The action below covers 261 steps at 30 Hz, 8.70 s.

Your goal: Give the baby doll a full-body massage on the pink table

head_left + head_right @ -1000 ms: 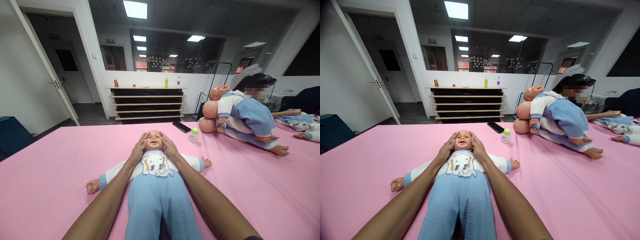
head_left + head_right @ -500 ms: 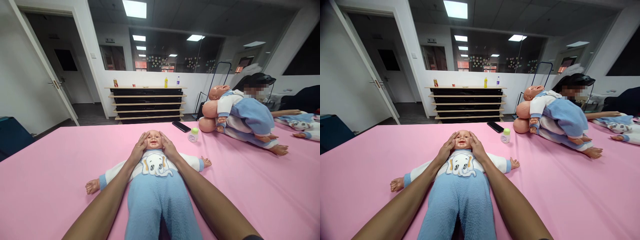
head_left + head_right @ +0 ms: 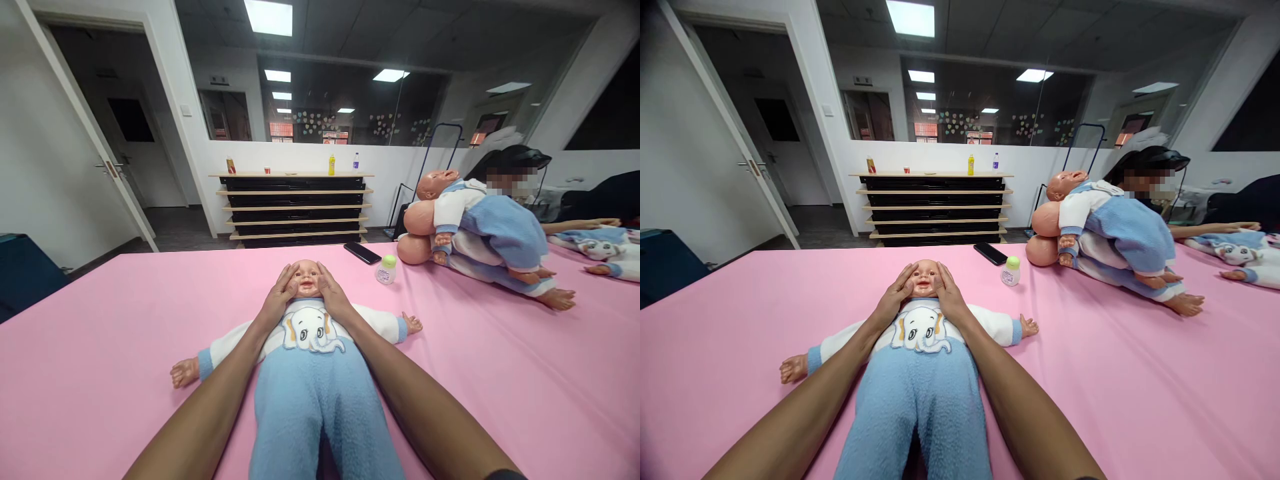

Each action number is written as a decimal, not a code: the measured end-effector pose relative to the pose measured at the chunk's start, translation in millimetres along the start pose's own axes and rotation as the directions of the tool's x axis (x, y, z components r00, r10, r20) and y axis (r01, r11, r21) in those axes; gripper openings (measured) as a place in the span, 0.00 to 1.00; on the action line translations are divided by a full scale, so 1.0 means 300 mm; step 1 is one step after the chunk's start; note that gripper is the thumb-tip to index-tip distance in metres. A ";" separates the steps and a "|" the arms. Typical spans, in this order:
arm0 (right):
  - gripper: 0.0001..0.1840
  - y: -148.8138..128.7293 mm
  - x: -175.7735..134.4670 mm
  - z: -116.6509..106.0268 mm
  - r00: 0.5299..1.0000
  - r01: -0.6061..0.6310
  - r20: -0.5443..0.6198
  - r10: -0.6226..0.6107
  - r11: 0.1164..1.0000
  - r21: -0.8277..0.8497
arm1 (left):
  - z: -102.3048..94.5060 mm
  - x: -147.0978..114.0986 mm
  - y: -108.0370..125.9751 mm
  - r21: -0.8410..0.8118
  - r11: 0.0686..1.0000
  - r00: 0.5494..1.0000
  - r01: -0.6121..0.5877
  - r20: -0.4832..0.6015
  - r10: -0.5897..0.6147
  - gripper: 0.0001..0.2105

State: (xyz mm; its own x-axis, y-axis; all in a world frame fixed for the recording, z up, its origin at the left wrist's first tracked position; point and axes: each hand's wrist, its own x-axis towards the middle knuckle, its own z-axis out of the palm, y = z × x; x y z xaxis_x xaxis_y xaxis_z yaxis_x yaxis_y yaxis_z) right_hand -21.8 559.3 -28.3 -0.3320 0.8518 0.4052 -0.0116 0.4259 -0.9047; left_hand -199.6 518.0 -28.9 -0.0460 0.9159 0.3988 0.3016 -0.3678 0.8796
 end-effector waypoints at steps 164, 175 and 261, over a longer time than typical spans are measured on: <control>0.54 -0.022 0.000 -0.035 0.943 -0.318 0.299 0.145 0.656 0.684 | -0.014 -0.012 0.029 -0.698 0.663 0.963 0.271 0.202 -0.181 0.38; 0.58 -0.019 -0.014 -0.024 0.978 -0.191 0.157 0.137 0.890 0.413 | 0.004 -0.021 0.042 -0.502 0.850 0.987 0.157 0.107 -0.119 0.47; 0.51 -0.014 -0.001 -0.012 0.957 -0.279 0.251 0.147 0.709 0.648 | 0.000 -0.004 0.013 -0.616 0.744 0.965 0.259 0.186 -0.183 0.40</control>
State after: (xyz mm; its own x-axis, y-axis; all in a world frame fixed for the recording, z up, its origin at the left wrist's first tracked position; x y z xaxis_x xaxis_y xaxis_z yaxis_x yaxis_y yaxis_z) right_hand -18.3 558.3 -24.3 -0.5561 0.8011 0.2214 -0.5263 -0.1333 -0.8398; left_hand -198.5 515.3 -26.0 0.0774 0.9813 0.1760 -0.3737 -0.1351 0.9177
